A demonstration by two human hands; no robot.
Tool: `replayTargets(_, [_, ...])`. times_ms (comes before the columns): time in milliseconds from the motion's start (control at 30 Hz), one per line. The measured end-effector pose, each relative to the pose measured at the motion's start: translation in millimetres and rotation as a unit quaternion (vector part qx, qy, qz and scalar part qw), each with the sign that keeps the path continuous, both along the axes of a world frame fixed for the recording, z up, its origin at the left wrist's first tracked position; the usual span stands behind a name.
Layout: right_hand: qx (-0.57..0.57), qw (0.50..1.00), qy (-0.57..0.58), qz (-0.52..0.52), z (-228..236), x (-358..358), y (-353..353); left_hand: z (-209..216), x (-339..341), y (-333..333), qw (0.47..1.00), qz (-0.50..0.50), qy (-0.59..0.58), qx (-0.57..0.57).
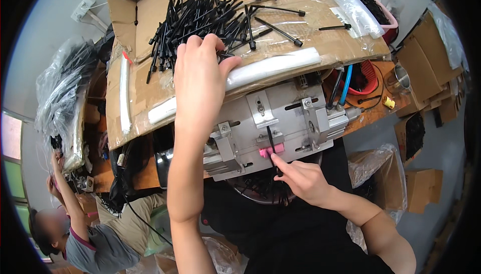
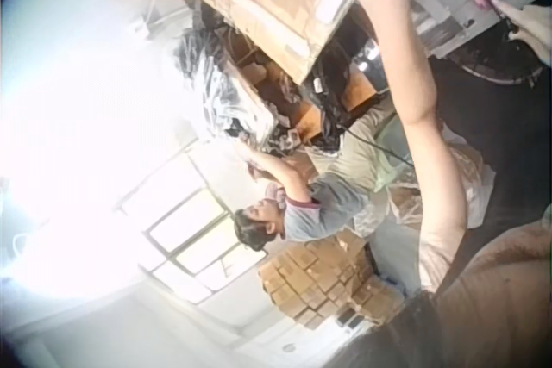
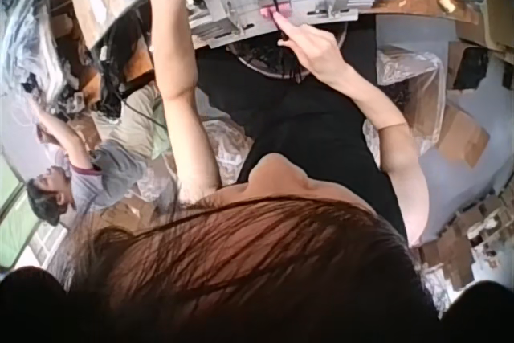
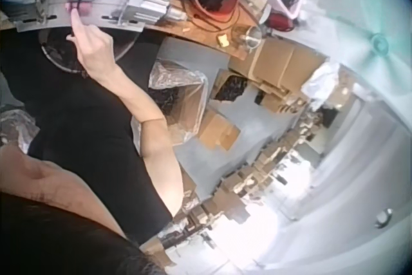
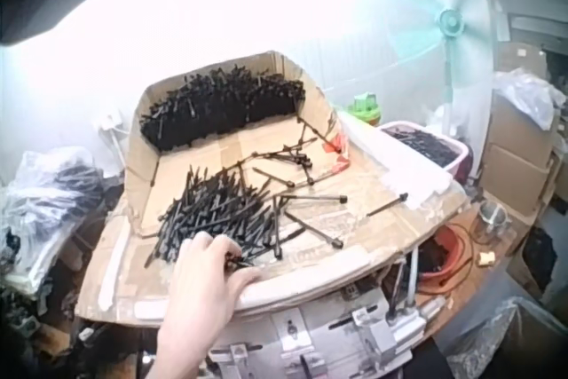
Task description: The person repeatedly picks up black cable ties from a cardboard box and inserts them into a small metal jig on the table. They manipulate the ties with both hands, aligning them within the jig's slots and occasionally adjusting the position before moving to the next tie.
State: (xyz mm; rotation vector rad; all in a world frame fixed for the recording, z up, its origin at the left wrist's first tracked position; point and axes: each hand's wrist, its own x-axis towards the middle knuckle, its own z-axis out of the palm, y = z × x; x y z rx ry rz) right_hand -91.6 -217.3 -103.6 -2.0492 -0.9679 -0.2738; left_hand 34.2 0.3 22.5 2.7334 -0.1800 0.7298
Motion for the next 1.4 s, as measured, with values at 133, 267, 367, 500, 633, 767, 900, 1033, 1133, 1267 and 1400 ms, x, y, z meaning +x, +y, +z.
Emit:
replayTargets(133, [-0.018, 1.000, 0.007, -0.013, 1, 2, 2, 7, 2, 2, 1.000, 0.002, 0.024, 0.015])
replayTargets(267, [-0.056, 0.998, -0.014, 0.000, 21, 9, -5, 9, -21, 11, 0.997, -0.053, -0.043, -0.030])
replayTargets(367, [-0.050, 0.994, -0.094, -0.030, 60, 36, -18, 21, -50, 21, 0.993, -0.071, 0.001, -0.096])
replayTargets(500, [-0.011, 0.963, -0.151, -0.224, 114, 115, -4, 19, -93, 23, 0.988, -0.007, -0.037, -0.150])
replayTargets(633, [-0.136, 0.972, -0.103, -0.163, 128, 196, -7, -16, -132, -15, 0.992, -0.032, -0.067, -0.102])
replayTargets(767, [-0.167, 0.985, -0.006, -0.038, 147, 222, -12, -60, -175, -49, 0.992, -0.066, 0.046, -0.100])
replayTargets(900, [0.103, 0.967, 0.228, 0.041, 170, 207, -47, -94, -184, -75, 0.988, -0.085, 0.120, -0.047])
replayTargets(1033, [0.272, 0.928, 0.241, 0.085, 166, 182, -65, -99, -175, -81, 0.988, -0.079, 0.133, -0.014])
replayTargets(1133, [0.274, 0.934, 0.214, 0.083, 163, 144, -70, -98, -172, -80, 0.988, -0.082, 0.130, 0.000])
replayTargets(1267, [0.255, 0.959, 0.122, 0.020, 114, 74, -43, -92, -175, -68, 0.985, -0.078, 0.151, -0.008])
replayTargets(1400, [0.073, 0.997, -0.016, -0.032, 55, 17, -29, -33, -122, -41, 0.991, -0.103, 0.053, -0.072])
